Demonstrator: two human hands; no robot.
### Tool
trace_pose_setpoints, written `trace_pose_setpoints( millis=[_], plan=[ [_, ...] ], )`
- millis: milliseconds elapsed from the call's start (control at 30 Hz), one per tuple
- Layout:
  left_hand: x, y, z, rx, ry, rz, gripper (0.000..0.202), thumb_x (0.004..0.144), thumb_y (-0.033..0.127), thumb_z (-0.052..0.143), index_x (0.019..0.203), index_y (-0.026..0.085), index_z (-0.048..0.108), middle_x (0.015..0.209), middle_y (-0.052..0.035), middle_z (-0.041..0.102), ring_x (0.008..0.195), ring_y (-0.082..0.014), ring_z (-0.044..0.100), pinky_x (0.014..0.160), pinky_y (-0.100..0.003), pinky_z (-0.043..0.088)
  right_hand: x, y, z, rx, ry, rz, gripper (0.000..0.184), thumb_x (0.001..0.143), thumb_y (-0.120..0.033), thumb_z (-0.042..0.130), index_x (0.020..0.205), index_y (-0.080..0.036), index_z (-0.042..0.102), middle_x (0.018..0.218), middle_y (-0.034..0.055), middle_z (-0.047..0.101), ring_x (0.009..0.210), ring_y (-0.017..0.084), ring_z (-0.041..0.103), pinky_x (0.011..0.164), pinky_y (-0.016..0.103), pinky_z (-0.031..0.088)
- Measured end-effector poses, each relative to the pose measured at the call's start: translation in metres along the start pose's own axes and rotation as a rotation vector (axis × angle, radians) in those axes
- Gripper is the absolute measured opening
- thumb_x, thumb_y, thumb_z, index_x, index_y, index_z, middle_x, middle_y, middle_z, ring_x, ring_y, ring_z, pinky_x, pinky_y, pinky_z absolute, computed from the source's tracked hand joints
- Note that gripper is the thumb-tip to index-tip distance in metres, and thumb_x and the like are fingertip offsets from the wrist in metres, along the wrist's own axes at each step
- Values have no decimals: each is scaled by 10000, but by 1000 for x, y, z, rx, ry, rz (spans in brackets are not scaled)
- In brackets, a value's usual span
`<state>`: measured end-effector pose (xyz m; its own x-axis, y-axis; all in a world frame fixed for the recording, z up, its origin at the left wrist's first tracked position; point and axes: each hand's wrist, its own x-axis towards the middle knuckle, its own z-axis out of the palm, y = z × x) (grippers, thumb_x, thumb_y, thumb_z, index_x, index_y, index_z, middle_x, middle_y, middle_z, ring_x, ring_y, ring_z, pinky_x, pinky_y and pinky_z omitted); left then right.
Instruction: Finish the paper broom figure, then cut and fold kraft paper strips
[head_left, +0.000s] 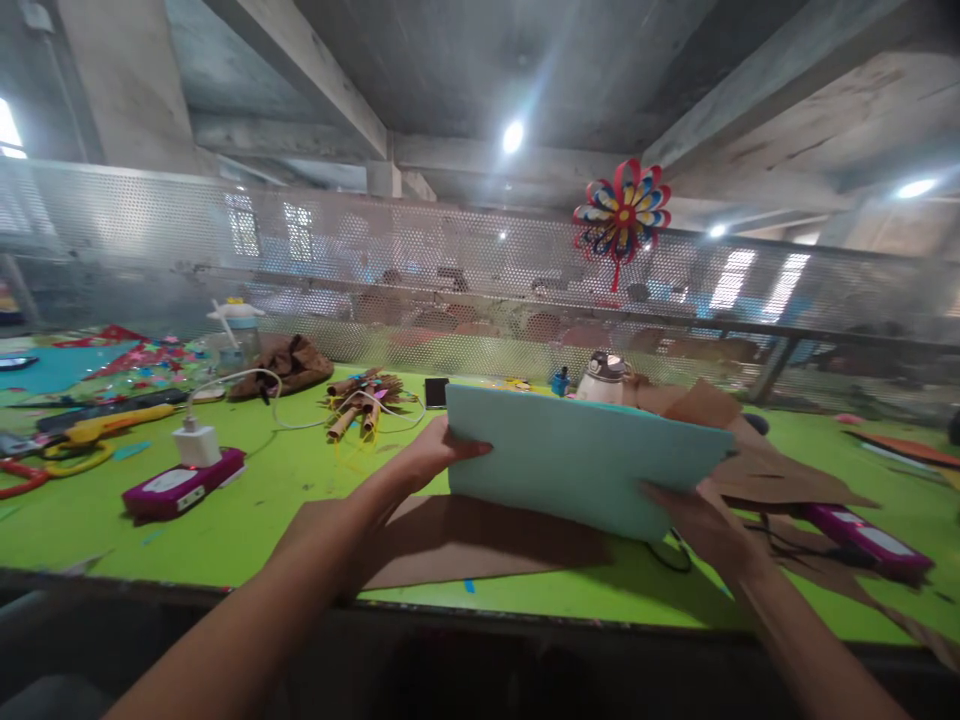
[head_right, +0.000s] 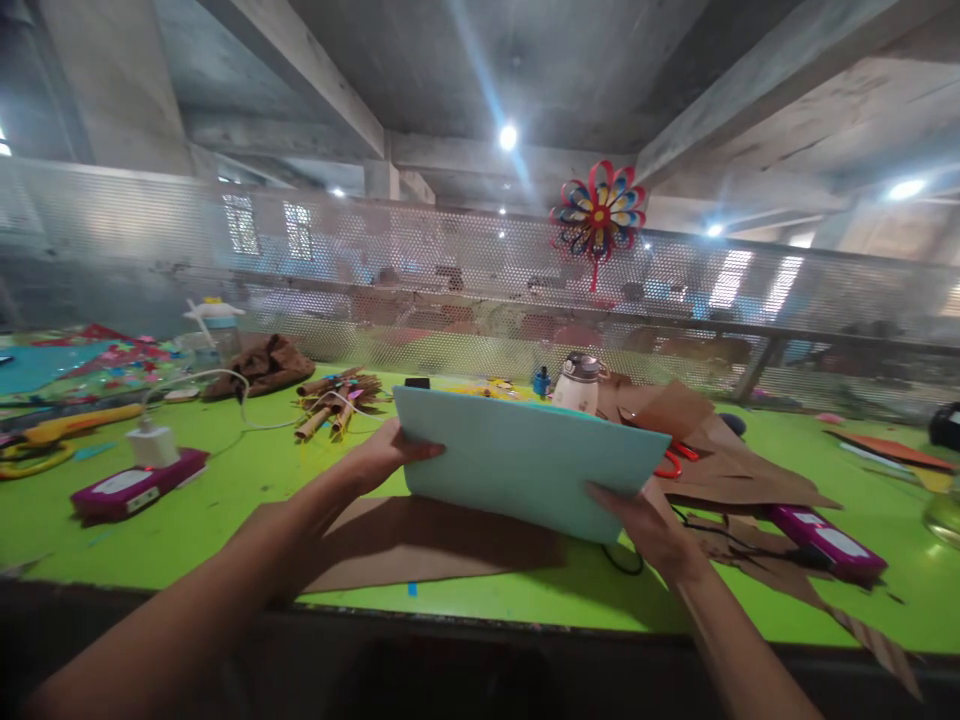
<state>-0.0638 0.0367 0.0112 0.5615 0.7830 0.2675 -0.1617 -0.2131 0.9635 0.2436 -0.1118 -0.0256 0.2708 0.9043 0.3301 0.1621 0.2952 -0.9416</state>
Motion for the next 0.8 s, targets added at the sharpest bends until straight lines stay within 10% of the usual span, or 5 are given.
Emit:
trace_pose_setpoints(
  millis=[433,667,800],
  plan=[
    [10,35,-11,320,41,18,220,609,301,745,780,166,712,779,-56,706,688,-240,626,619,-329,521,13,-6,1,-127,32,-74,252,667,-380,726,809,-171,718,867,48,725,775,229,644,802,386,514],
    [-21,61,-25,554,169,38,251,615,397,729,782,217,675,716,27,688,654,-220,617,523,-267,503,-13,-31,0,235,-129,-17,352,669,-289,740,1005,-204,682,1009,56,698,889,239,644,810,380,505],
    [-35,59,-23,520,21,0,254,645,418,694,811,226,698,795,-25,697,748,-242,635,620,-295,526,-39,-28,0,298,-259,98,401,703,-280,720,1081,-165,652,1038,88,685,903,247,643,804,380,500]
  ],
)
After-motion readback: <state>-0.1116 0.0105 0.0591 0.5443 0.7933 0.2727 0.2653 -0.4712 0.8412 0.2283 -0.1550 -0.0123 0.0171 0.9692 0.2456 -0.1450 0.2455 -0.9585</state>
